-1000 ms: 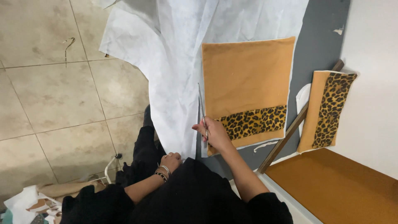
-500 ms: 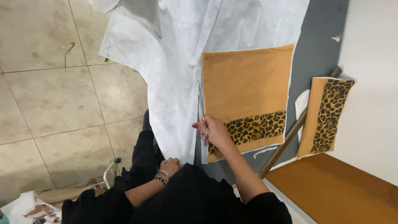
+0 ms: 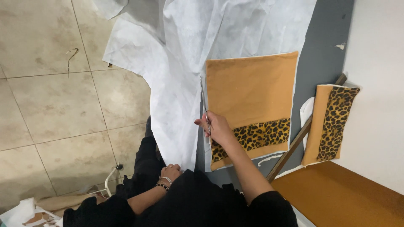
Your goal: Cutting a large piece of white fabric with scissors and then folding it on a work surface.
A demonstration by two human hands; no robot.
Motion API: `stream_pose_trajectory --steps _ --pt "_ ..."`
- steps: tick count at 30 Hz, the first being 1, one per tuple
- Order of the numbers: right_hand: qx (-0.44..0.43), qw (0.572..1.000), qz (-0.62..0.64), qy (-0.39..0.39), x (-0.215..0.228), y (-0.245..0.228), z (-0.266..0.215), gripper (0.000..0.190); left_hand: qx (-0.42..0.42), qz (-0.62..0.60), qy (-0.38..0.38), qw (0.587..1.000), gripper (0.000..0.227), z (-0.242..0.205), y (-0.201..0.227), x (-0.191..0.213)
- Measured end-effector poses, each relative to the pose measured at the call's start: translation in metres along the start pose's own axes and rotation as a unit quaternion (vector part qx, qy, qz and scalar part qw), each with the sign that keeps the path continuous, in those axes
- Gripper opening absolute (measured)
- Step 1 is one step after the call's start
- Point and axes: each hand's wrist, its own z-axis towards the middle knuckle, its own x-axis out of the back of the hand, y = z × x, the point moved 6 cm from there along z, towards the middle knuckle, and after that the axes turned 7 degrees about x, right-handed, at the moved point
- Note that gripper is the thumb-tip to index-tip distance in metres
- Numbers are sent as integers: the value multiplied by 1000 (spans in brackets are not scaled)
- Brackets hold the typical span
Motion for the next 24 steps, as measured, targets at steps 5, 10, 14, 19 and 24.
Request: stream_pose_trajectory --steps 5,10,14,19,24 --pt "23 999 5 -25 7 -25 14 25 50 -84 -197 976 40 2 -4 11" --pt "-25 997 67 -2 3 -25 14 22 75 -91 -181 977 32 6 -11 -1" --pt "-34 999 36 -21 10 -33 21 15 87 -85 -130 984 30 15 -16 -18" --pt "-34 996 -75 -25 24 -53 35 28 105 -85 -157 978 35 13 -18 -13" --pt "0 997 -72 -17 26 -48 40 23 125 -96 -128 979 28 18 -25 -19"
